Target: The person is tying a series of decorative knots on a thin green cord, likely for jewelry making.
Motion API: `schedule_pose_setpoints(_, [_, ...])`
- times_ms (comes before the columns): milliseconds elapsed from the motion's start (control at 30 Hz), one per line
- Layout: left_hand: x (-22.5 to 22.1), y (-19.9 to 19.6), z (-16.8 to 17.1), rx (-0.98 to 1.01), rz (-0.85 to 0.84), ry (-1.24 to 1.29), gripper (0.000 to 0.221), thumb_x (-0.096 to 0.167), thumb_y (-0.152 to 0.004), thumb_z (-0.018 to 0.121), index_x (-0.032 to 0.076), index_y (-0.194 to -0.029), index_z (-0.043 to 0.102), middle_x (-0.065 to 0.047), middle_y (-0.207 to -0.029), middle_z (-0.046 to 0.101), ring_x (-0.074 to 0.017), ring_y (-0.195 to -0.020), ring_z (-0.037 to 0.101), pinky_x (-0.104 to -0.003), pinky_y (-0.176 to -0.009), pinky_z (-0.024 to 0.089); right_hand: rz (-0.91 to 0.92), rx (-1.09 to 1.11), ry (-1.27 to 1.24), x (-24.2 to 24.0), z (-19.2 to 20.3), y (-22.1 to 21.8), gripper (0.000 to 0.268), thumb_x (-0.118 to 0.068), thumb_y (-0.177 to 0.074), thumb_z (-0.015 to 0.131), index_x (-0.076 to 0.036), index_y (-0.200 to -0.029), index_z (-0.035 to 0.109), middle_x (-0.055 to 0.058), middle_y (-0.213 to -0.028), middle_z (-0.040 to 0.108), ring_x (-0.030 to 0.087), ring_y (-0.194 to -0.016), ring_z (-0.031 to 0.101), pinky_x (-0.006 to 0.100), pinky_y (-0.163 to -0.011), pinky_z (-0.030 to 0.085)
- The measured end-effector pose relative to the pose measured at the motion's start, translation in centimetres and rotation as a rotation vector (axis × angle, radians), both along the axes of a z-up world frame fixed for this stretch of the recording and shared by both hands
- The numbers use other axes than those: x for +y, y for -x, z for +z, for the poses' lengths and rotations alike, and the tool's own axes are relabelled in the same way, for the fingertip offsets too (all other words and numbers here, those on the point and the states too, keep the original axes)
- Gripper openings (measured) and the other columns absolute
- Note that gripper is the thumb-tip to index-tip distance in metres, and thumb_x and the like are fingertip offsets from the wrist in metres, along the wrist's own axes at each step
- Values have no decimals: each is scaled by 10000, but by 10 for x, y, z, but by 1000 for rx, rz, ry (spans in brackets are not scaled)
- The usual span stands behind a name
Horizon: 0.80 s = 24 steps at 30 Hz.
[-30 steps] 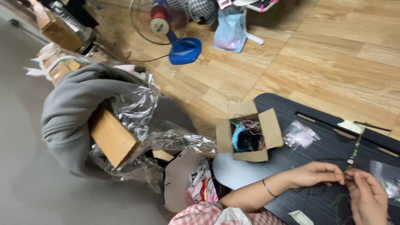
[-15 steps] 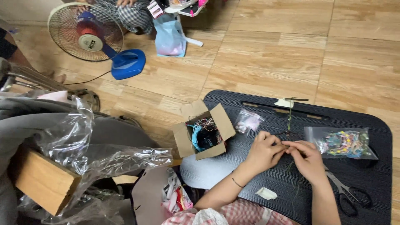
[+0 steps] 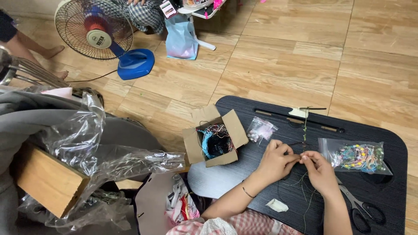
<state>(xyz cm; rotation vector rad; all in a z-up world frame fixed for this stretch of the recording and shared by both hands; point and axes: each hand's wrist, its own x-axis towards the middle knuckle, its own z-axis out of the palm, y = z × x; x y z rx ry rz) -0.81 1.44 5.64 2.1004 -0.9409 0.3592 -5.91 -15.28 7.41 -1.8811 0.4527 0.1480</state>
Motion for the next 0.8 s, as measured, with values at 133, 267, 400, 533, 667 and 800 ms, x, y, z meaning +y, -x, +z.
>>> schedule_pose_setpoints(133, [1, 1, 6, 116, 4, 81, 152, 279, -947, 723, 184, -1054, 775, 2, -939, 602, -298, -1000, 436, -380, -823, 427, -32, -56, 48, -4, -6, 0, 234, -199, -1056, 489, -58, -1160, 645, 89, -1092, 698, 206, -1041, 640, 331, -934, 450])
schedule_pose_setpoints(267, [0, 2, 7, 380, 41, 195, 152, 316, -944, 718, 198, -1025, 770, 44, -921, 644, -231, -1044, 443, -344, -937, 387, 10, -44, 17, -10, -14, -1, 331, -235, -1065, 412, -24, -1196, 630, 129, -1277, 624, 252, -1205, 575, 412, -1023, 450])
schedule_pose_setpoints(400, [0, 0, -3, 478, 81, 219, 149, 341, -929, 727, 223, -1013, 763, 69, -934, 650, -203, -1068, 439, -332, -986, 373, 30, -123, -324, -18, -31, 1, 285, -155, -1076, 360, 1, -1174, 578, 124, -1237, 541, 232, -1206, 527, 420, -1052, 462])
schedule_pose_setpoints(533, [0, 0, -1, 534, 70, 193, 189, 385, -925, 709, 237, -1031, 759, 78, -920, 638, -202, -1055, 417, -348, -957, 363, 62, -238, -340, -12, -17, 9, 284, -170, -1112, 369, 2, -1052, 586, 110, -1158, 526, 213, -1164, 527, 414, -1006, 485])
schedule_pose_setpoints(667, [0, -1, 1, 560, 59, 176, 205, 381, -934, 696, 223, -1050, 759, 75, -945, 642, -203, -1062, 418, -348, -963, 362, 165, -508, -335, -17, -26, 16, 255, -173, -1105, 419, -36, -967, 584, 91, -1033, 555, 205, -1007, 548, 358, -959, 478])
schedule_pose_setpoints(800, [0, 0, 1, 565, 53, 191, 197, 377, -933, 699, 233, -1054, 757, 69, -944, 647, -201, -1054, 422, -345, -960, 370, 196, -542, -521, -20, -28, 19, 295, -244, -1077, 490, -54, -856, 538, 36, -738, 465, 194, -763, 483, 347, -782, 430])
